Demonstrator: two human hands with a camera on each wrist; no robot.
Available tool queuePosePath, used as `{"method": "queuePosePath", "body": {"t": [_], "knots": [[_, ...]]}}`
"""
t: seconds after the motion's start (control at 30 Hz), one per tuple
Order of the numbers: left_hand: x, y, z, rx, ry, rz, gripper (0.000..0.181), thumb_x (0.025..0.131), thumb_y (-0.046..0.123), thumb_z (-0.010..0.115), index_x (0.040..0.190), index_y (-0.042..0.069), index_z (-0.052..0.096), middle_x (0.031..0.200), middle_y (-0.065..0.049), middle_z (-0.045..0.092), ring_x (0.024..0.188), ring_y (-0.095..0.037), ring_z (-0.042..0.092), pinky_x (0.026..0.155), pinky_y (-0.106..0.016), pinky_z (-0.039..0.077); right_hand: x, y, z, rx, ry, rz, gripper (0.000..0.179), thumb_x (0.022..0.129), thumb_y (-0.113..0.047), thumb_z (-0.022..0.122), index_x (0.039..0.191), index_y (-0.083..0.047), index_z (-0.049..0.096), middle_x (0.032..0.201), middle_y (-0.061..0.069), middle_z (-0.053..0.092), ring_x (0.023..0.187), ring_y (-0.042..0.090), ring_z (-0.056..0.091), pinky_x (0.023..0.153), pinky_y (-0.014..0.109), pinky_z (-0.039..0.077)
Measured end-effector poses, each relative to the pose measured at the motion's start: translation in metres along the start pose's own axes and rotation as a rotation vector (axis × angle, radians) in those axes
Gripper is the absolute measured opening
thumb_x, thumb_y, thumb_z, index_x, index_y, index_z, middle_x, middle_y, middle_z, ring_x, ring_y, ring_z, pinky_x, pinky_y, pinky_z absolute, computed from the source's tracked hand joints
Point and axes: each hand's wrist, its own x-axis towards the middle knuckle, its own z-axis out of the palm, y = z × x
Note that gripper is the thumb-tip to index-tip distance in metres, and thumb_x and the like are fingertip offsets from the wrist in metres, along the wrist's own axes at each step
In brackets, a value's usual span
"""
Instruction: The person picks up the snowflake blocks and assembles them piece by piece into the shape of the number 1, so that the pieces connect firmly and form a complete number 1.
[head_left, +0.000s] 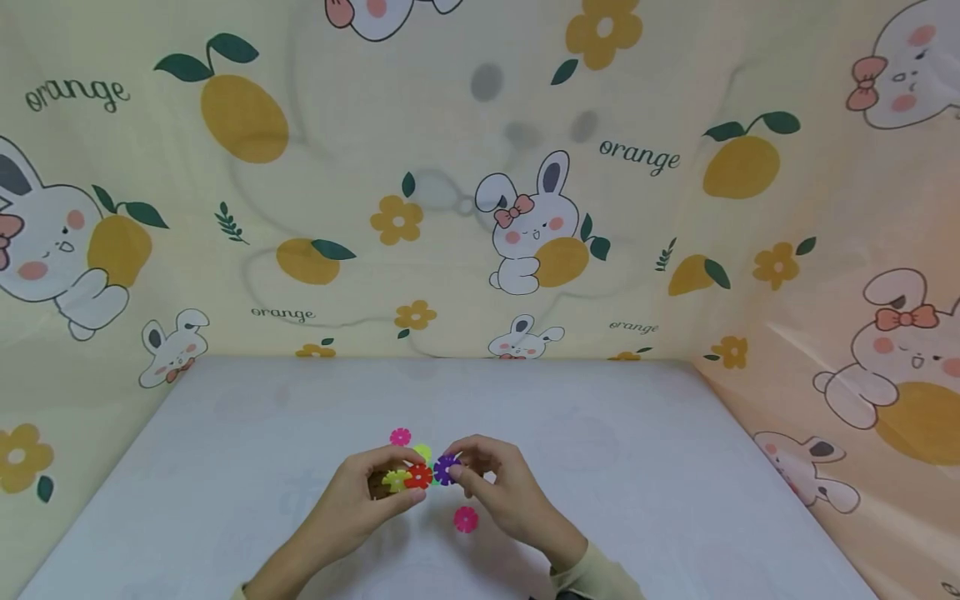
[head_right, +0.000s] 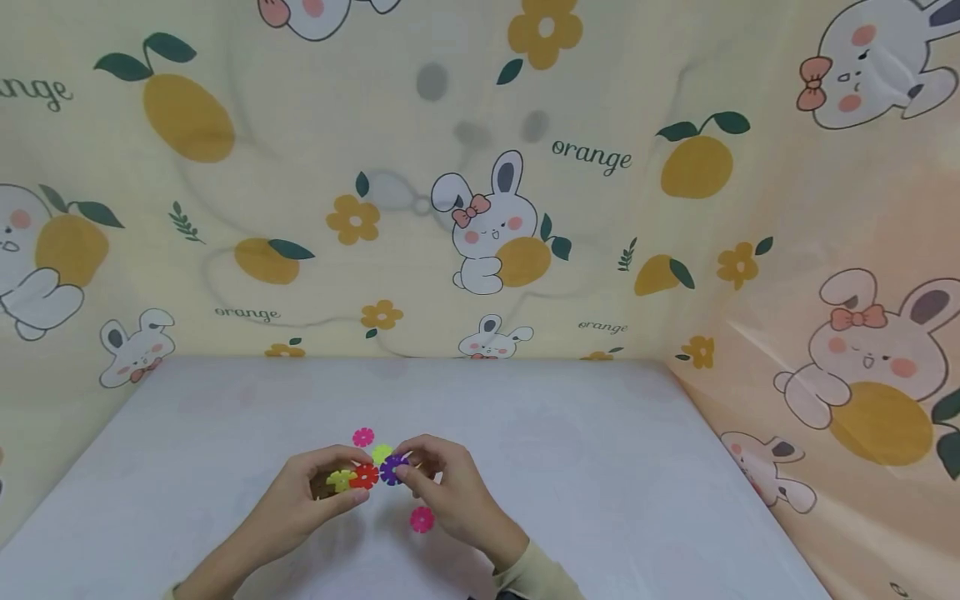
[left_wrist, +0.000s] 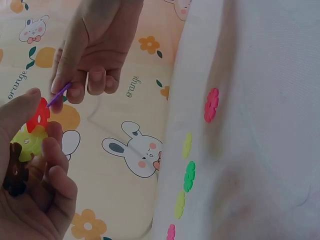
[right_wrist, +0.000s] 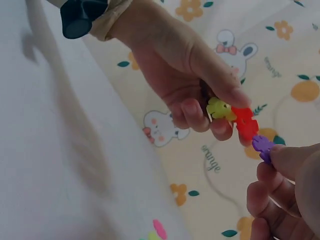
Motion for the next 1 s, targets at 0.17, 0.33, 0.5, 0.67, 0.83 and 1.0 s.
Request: {"method": "queuePosePath", "body": {"t": [0.17,0.33,0.5,0.67,0.83,1.0], "knots": [[0.0001,0.0006,-0.0006,-0.004,-0.001,0.007,0.035,0.088,0.025,0.08,0.116,0.008,0.069,0.101,-0.008,0.072,0.073,-0.011,0.058,0.064,-0.021,0.054,-0.0022,-0.002,0.0034,-0.067,0.033,-0.054,0.017,0.098,-0.021,0.067,0.113,-0.014,0.07,0.092,0.008,0.072,0.07,0.005,0.059,0.067,0.023,0.055],[0.0003,0.0016,-0.0009,-0.017,-0.012,0.0,0.032,0.089,0.025,0.079,0.116,0.008,0.07,0.107,-0.008,0.074,0.079,-0.013,0.061,0.068,-0.021,0.056,-0.004,-0.0049,0.0066,-0.127,0.056,-0.122,0.018,0.097,-0.022,0.068,0.113,-0.014,0.07,0.086,0.003,0.071,0.071,0.004,0.057,0.068,0.022,0.054],[0.0002,0.0031,-0.0011,-0.02,-0.019,-0.003,0.03,0.09,0.026,0.078,0.115,0.009,0.072,0.111,-0.008,0.074,0.084,-0.015,0.062,0.071,-0.022,0.057,-0.0051,-0.007,0.0083,-0.134,0.066,-0.178,0.016,0.097,-0.021,0.068,0.113,-0.015,0.069,0.075,0.005,0.066,0.063,0.0,0.052,0.059,0.02,0.052],[0.0002,0.0036,-0.002,-0.03,-0.026,-0.001,0.031,0.09,0.026,0.078,0.115,0.009,0.072,0.112,-0.009,0.074,0.085,-0.015,0.063,0.071,-0.021,0.057,-0.0058,-0.0069,0.008,-0.148,0.063,-0.198,0.019,0.098,-0.021,0.066,0.115,-0.014,0.07,0.077,0.005,0.069,0.063,0.0,0.054,0.059,0.021,0.054],[0.0001,0.0007,-0.0028,-0.035,-0.022,0.018,0.032,0.09,0.025,0.078,0.115,0.007,0.072,0.111,-0.011,0.075,0.084,-0.012,0.062,0.069,-0.02,0.055,-0.0067,-0.0053,0.0072,-0.163,0.058,-0.199,0.023,0.1,-0.018,0.064,0.12,-0.013,0.072,0.081,0.004,0.073,0.065,0.002,0.058,0.066,0.022,0.056],[0.0011,-0.0001,-0.002,-0.037,-0.023,0.007,0.033,0.089,0.027,0.078,0.115,0.008,0.073,0.111,-0.01,0.075,0.085,-0.013,0.063,0.07,-0.02,0.055,-0.0071,-0.0027,0.0084,-0.153,0.065,-0.222,0.023,0.099,-0.016,0.064,0.12,-0.012,0.072,0.081,0.005,0.073,0.064,0.003,0.06,0.069,0.022,0.057]]}}
